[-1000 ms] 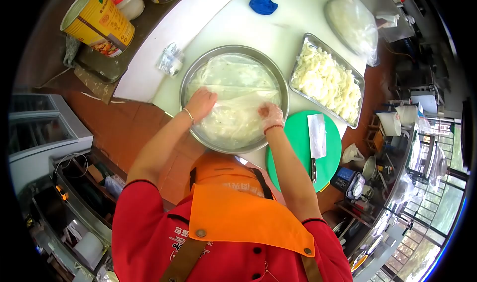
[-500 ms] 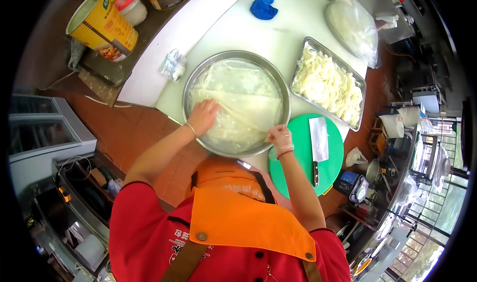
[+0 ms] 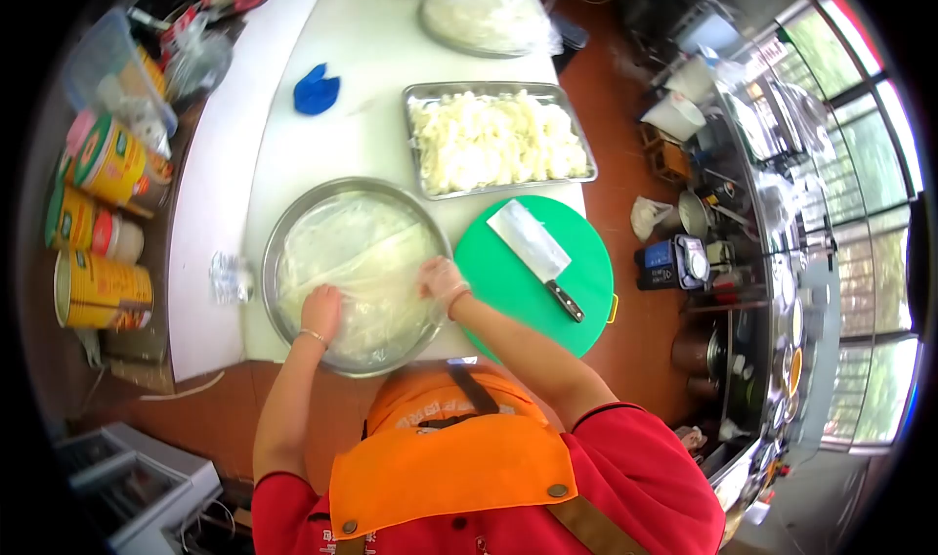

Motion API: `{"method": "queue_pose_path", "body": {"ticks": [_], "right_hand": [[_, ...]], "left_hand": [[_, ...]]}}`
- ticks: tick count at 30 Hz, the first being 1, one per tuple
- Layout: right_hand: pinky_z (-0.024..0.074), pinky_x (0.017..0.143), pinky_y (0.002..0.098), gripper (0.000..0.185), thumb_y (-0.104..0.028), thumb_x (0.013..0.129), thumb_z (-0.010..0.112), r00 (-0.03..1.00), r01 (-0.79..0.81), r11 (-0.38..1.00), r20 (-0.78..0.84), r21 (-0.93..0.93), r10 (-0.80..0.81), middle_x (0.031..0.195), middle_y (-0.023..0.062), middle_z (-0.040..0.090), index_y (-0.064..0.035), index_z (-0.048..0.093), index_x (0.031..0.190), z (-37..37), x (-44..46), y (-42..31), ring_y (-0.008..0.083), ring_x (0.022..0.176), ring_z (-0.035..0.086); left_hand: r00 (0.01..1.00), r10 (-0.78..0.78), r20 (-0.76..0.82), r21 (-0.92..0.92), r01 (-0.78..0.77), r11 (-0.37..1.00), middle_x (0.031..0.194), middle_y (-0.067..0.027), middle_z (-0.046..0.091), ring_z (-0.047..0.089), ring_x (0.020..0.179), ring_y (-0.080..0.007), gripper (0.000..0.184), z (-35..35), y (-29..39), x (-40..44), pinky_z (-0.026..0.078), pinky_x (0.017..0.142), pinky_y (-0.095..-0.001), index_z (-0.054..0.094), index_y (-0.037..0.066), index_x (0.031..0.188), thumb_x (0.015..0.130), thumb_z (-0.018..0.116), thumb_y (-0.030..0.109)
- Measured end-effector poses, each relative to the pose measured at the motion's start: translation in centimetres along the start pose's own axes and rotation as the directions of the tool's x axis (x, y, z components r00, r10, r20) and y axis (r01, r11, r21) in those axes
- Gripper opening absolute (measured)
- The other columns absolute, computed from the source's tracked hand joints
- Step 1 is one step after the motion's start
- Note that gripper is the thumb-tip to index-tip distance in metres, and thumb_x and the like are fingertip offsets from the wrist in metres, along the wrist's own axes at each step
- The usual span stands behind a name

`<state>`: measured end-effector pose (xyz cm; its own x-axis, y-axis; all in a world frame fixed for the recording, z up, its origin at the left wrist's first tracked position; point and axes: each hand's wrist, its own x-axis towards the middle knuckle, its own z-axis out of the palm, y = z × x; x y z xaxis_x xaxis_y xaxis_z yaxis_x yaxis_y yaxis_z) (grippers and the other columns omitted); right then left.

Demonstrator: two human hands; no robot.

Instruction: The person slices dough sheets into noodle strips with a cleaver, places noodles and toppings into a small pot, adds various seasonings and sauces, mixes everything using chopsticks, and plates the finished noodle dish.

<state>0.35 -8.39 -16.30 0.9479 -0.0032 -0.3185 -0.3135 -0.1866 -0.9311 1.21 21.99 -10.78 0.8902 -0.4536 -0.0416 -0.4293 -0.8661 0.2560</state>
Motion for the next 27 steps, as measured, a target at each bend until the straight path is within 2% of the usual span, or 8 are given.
{"method": "queue_pose_path", "body": {"ticks": [6, 10, 12, 13, 15, 17, 20, 27], "right_hand": [[0.0497, 0.051, 0.0329, 0.023, -0.009, 0.083, 0.063, 0.992, -0.125, 0.984, -0.012, -0.123, 0.125, 0.068, 0.0097, 0.062, 0.0025, 0.057, 0.103, -1.2, -2.7, -4.1, 0.02, 0.053, 0.061], [0.0513, 0.056, 0.0315, 0.025, -0.016, 0.087, 0.063, 0.988, -0.129, 0.988, -0.072, 0.083, 0.135, 0.072, 0.01, 0.066, 0.0037, 0.06, 0.103, -2.8, -5.9, -3.6, 0.0186, 0.059, 0.064], [0.052, 0.059, 0.0312, 0.028, -0.02, 0.089, 0.063, 0.975, -0.087, 0.954, 0.171, -0.287, 0.14, 0.079, 0.0131, 0.067, 0.0031, 0.06, 0.105, -5.6, -6.6, -4.9, 0.0178, 0.058, 0.064], [0.0532, 0.065, 0.0353, 0.027, -0.022, 0.086, 0.064, 0.97, -0.202, 0.965, 0.101, -0.168, 0.221, 0.082, 0.0141, 0.068, -0.0005, 0.062, 0.103, -6.9, -8.7, -7.3, 0.022, 0.067, 0.066], [0.0528, 0.074, 0.0407, 0.028, -0.022, 0.082, 0.067, 0.976, -0.059, 0.742, -0.194, -0.668, -0.097, 0.087, 0.0151, 0.067, -0.0038, 0.061, 0.103, -10.0, -9.6, -4.6, 0.0286, 0.082, 0.066], [0.0502, 0.084, 0.0454, 0.038, -0.027, 0.074, 0.074, 0.941, -0.176, 0.538, -0.301, -0.825, -0.153, 0.108, 0.0158, 0.063, -0.0072, 0.062, 0.104, -14.4, -12.4, -7.2, 0.0357, 0.096, 0.062], [0.0493, 0.089, 0.0453, 0.043, -0.033, 0.077, 0.071, 0.897, -0.44, 0.244, -0.415, -0.864, 0.148, 0.113, 0.0162, 0.06, -0.0074, 0.062, 0.111, -19.1, -14.5, -8.1, 0.0329, 0.105, 0.06], [0.0505, 0.087, 0.0421, 0.042, -0.04, 0.085, 0.059, 0.955, -0.297, 0.338, -0.274, -0.893, 0.113, 0.107, 0.0184, 0.064, -0.0044, 0.062, 0.107, -21.9, -16.6, -6.2, 0.0321, 0.1, 0.063]], "left_hand": [[0.973, 0.144, 0.18, -0.153, -0.117, 0.981, 0.086, -0.0177, 0.057, 0.056, 0.086, -0.0378, 0.016, -5.2, 1.5, -2.2, 0.047, 0.076, -0.0455, 0.051, 0.004, 0.087, 0.073, 0.059, 0.004], [0.968, 0.202, 0.149, -0.217, -0.167, 0.962, 0.084, -0.0187, 0.058, 0.058, 0.082, -0.0396, 0.016, -3.8, 1.8, -5.9, 0.048, 0.073, -0.048, 0.052, 0.004, 0.089, 0.074, 0.056, 0.004], [0.946, 0.211, 0.247, -0.162, -0.175, 0.971, 0.079, -0.0186, 0.062, 0.061, 0.08, -0.0399, 0.012, -0.9, 1.3, -6.5, 0.049, 0.071, -0.0493, 0.057, 0.005, 0.086, 0.076, 0.056, 0.01], [0.95, 0.179, 0.255, -0.134, -0.149, 0.98, 0.079, -0.0189, 0.062, 0.061, 0.08, -0.0398, 0.01, -0.9, 2.3, -6.6, 0.049, 0.071, -0.0503, 0.058, 0.004, 0.084, 0.077, 0.056, 0.012], [0.969, 0.192, 0.156, -0.055, -0.186, 0.981, 0.084, -0.0164, 0.061, 0.06, 0.083, -0.0368, 0.01, -1.3, 3.5, -6.7, 0.049, 0.072, -0.0482, 0.058, 0.005, 0.081, 0.075, 0.058, 0.013], [0.968, 0.249, -0.014, 0.055, -0.248, 0.967, 0.087, -0.0148, 0.06, 0.06, 0.085, -0.0346, 0.01, -1.7, 4.1, -6.5, 0.05, 0.073, -0.0466, 0.058, 0.005, 0.081, 0.074, 0.059, 0.013], [0.983, 0.173, 0.062, 0.048, -0.176, 0.983, 0.09, -0.0147, 0.059, 0.06, 0.087, -0.0343, 0.014, -1.9, 4.4, -6.6, 0.05, 0.073, -0.0451, 0.058, 0.005, 0.085, 0.074, 0.059, 0.013], [0.944, -0.098, 0.315, -0.038, 0.116, 0.993, 0.09, -0.02, 0.063, 0.064, 0.08, -0.0417, 0.016, -0.9, 4.4, -6.9, 0.052, 0.071, -0.0506, 0.057, 0.005, 0.093, 0.084, 0.051, 0.016]]}}
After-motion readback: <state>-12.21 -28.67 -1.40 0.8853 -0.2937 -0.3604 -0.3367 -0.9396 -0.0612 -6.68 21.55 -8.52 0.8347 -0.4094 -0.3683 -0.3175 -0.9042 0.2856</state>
